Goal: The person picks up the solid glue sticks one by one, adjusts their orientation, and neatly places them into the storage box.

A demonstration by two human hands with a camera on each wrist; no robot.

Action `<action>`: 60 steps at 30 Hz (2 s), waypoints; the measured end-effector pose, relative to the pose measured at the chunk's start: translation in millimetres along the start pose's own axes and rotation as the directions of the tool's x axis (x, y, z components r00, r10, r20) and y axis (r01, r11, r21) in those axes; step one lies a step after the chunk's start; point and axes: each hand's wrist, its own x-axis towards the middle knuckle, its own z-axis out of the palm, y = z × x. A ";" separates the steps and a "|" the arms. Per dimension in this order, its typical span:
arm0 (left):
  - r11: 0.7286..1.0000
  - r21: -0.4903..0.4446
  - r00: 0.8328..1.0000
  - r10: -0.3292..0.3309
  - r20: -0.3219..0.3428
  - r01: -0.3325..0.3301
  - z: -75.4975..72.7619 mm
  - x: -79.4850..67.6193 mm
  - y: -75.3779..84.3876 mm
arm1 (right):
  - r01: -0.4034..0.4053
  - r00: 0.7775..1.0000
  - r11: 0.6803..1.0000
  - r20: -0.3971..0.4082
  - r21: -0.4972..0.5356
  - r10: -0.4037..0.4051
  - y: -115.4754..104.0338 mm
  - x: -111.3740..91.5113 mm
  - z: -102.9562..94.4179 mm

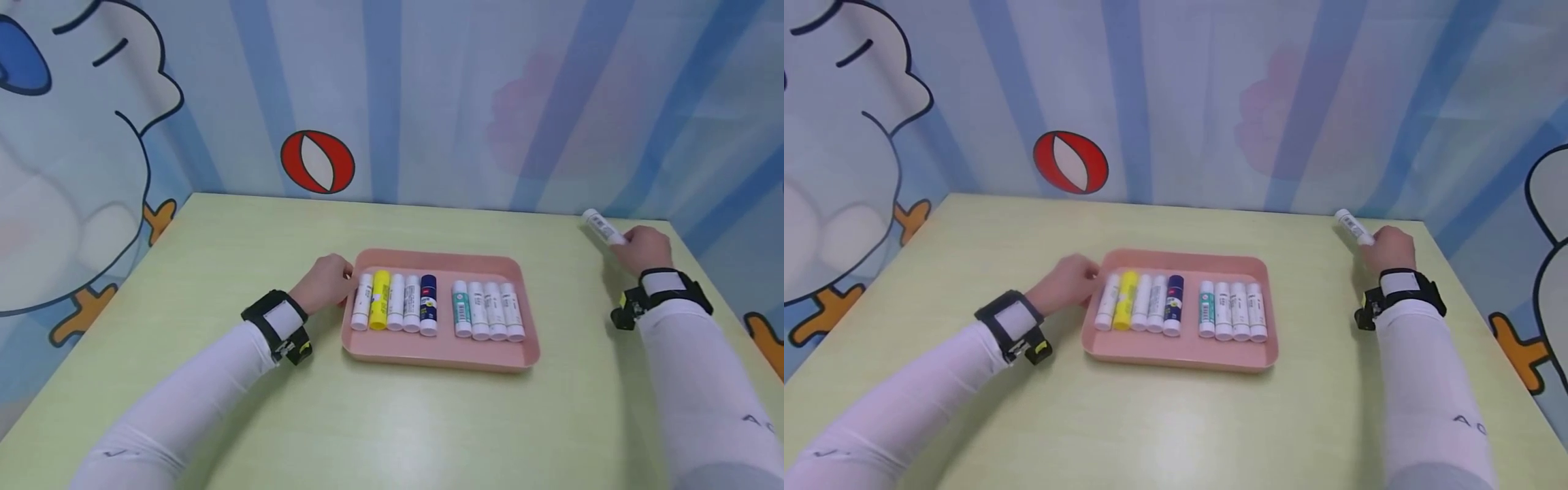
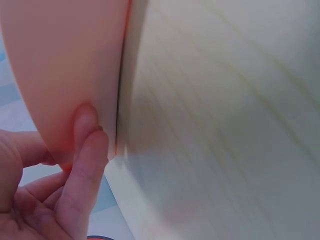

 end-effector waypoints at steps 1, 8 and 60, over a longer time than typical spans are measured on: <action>1.000 -0.001 1.000 0.001 0.002 -0.001 -0.1 0.0 0.0 | 0.012 1.000 1.000 0.000 0.011 -0.012 -3.0 -1.5 -1.4; 1.000 0.011 1.000 -0.008 0.011 0.008 -0.8 0.0 1.6 | 0.096 0.995 0.992 0.033 0.087 -0.099 -24.4 -11.6 -12.6; 0.362 0.639 0.555 0.823 0.122 -0.678 14.6 -42.2 58.4 | 0.703 0.609 0.621 0.160 0.346 -0.777 -187.1 -120.5 14.5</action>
